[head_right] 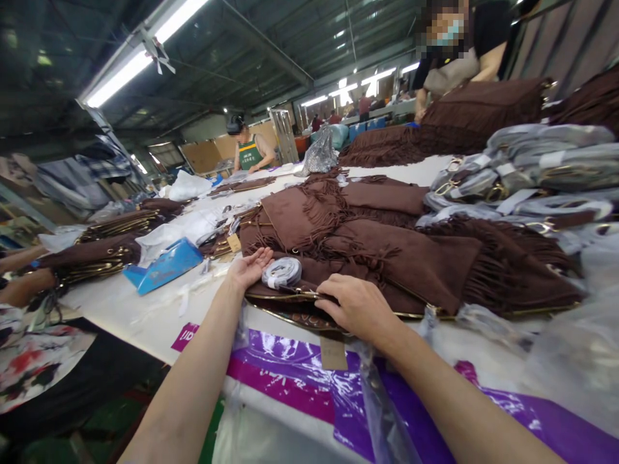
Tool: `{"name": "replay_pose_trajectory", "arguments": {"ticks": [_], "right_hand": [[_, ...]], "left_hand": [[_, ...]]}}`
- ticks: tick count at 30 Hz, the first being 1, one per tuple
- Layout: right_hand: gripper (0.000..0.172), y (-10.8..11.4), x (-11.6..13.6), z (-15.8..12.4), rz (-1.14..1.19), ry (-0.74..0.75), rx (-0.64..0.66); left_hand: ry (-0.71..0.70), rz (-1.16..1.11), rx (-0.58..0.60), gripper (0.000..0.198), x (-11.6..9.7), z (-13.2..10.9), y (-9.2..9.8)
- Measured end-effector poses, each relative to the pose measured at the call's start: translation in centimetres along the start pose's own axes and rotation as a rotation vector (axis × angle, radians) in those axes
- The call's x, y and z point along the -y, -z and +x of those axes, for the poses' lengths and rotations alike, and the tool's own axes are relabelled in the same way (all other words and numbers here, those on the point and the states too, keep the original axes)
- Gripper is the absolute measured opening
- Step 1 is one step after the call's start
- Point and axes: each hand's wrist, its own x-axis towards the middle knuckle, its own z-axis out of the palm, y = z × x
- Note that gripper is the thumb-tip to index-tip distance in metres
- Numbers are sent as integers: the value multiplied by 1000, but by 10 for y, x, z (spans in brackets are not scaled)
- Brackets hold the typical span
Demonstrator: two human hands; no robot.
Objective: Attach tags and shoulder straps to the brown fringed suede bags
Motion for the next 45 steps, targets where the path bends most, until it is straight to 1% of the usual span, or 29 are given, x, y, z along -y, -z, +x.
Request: {"name": "replay_pose_trajectory", "arguments": {"ticks": [2,3,4,6,7,10,12,16,19,22,25,27,28,29,30,31,32,33,34,35,36,38,39,40,41,42,44,45], "right_hand": [[17,0,0,0,0,-7,3],[17,0,0,0,3,-10,5],[17,0,-1,0,10,-12,3],[12,0,-2,0,26,-19,-25],[9,0,-2,0,29,-25,-49],[6,4,-1,0,-6,-18,-95],[5,7,-1,1,-36,20,-73],[5,10,0,0,26,67,-30],[12,10,-2,0,105,51,-43],[16,10,-4,1,188,-14,-98],[19,11,-5,2,322,-91,-195],[21,11,-5,4,382,-128,-254],[21,12,-5,6,405,-142,-283],[21,12,-4,7,425,-150,-310],[21,12,-4,8,447,-154,-334],[21,12,-4,8,474,-157,-362],[21,12,-4,9,501,-155,-389],[22,12,-5,9,523,-149,-411],[23,13,-5,9,542,-143,-427],[23,13,-6,9,563,-139,-440],[24,14,-7,9,585,-141,-453],[23,17,-8,8,631,-151,-465],[22,19,-7,8,649,-156,-462],[22,21,-6,8,663,-153,-454],[22,22,-4,8,671,-142,-436],[22,24,-1,8,677,-126,-409],[21,27,6,7,698,-95,-341],[20,29,9,6,714,-83,-305]], "left_hand": [[-35,117,53,11,2,-6,-5],[-47,192,85,14,2,-9,-9],[-57,278,118,22,3,-13,-12],[-75,469,181,37,2,-20,-19],[-87,564,206,41,0,-23,-22],[-127,817,264,45,-11,-28,-28],[-133,958,302,43,-19,-31,-31],[-110,1171,366,22,-29,-34,-34],[-161,1228,339,18,-33,-39,-37],[-308,1202,233,15,-45,-50,-41],[-476,1110,129,18,-66,-76,-44],[-650,1020,73,23,-77,-101,-47],[-756,991,66,23,-78,-114,-49],[-863,989,94,21,-77,-127,-52],[-963,1020,169,19,-74,-138,-56],[-1048,1084,285,20,-67,-147,-60],[-1119,1170,424,27,-59,-153,-64],[-1174,1271,554,34,-50,-157,-68],[-1217,1377,657,39,-40,-158,-71],[-1248,1475,721,40,-30,-157,-74],[-1262,1557,757,40,-22,-154,-74],[-1234,1657,788,37,-8,-147,-72],[-1208,1680,785,37,-3,-142,-69],[-1174,1704,756,37,0,-138,-66],[-1125,1740,688,36,3,-133,-63],[-1050,1784,578,35,4,-128,-60],[-842,1861,297,36,6,-118,-58],[-735,1876,179,38,7,-112,-59]]}}
